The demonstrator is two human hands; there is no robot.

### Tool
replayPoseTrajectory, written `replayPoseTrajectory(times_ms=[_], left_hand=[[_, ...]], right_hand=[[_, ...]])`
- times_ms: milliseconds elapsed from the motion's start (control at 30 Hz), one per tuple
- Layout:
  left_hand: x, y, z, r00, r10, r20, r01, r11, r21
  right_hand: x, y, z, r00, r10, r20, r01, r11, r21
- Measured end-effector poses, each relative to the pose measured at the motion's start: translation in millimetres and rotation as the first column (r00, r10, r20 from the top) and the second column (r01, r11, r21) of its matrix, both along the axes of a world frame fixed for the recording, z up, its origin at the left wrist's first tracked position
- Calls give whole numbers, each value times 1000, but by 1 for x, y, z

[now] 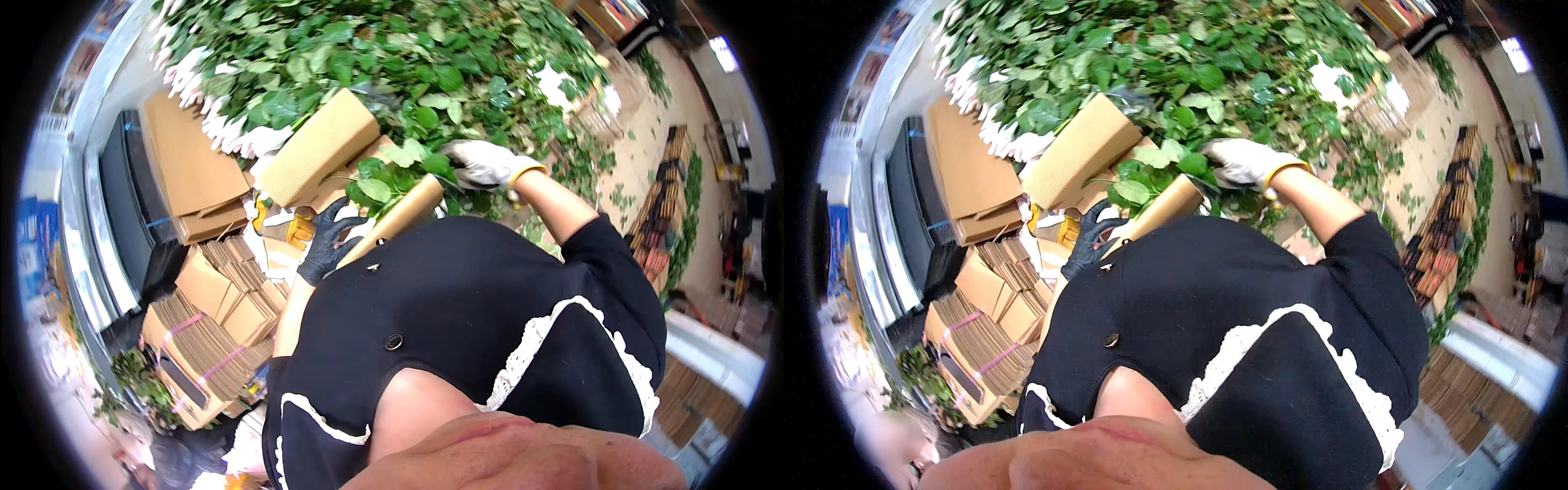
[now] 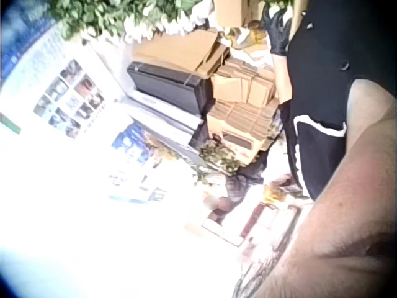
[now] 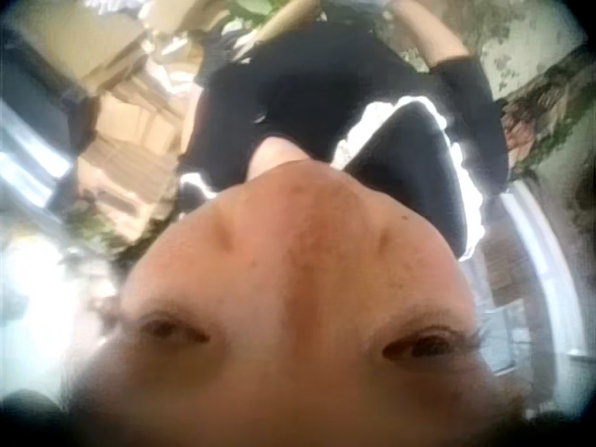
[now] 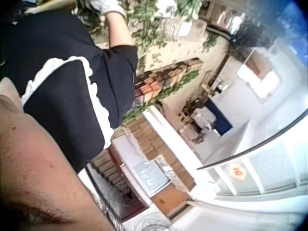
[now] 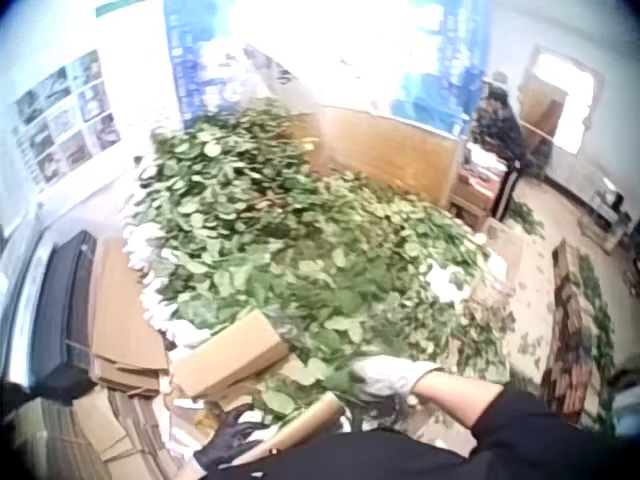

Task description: The person packs white tulips and green leafy stems into small cardboard boxes. They arrange the flowers inside each box, fold the flaps, and place the closed boxes on a stack. The process repeats continuously with new boxes and flowers.

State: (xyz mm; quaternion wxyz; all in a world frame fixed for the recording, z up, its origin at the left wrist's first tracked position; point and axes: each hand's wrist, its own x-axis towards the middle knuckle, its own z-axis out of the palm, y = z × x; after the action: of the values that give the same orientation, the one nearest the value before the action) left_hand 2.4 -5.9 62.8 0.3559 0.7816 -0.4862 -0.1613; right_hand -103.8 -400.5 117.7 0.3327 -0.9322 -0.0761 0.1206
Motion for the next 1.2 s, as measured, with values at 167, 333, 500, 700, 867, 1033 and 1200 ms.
replayPoseTrajectory(times_ms=[167, 333, 500, 700, 867, 1033, 1200], left_hand=[[-25, 2, -13, 952, 193, -237, -212, 976, -58], [-33, 4, -4, 902, 272, -335, -339, 927, -161], [-31, 4, -13, 913, 259, -315, -326, 927, -184], [-36, 10, -39, 885, 306, -351, -373, 917, -140], [-23, 4, -8, 938, 250, -239, -289, 946, -147], [-22, 5, -2, 938, 256, -233, -291, 948, -131], [-26, 7, -15, 935, 275, -224, -306, 944, -121]], right_hand=[[77, -38, 108, 994, -1, -110, -3, 999, -34], [251, 32, 127, 881, 55, 469, 86, 958, -275], [362, 59, 62, 980, -88, 178, 156, 896, -416], [284, 70, 44, 987, 135, 89, -68, 846, -529], [272, 51, 5, 952, 275, -136, -305, 897, -320], [314, 42, -4, 991, 127, -49, -127, 992, -3], [322, 50, 49, 786, 79, 613, 100, 962, -253]])
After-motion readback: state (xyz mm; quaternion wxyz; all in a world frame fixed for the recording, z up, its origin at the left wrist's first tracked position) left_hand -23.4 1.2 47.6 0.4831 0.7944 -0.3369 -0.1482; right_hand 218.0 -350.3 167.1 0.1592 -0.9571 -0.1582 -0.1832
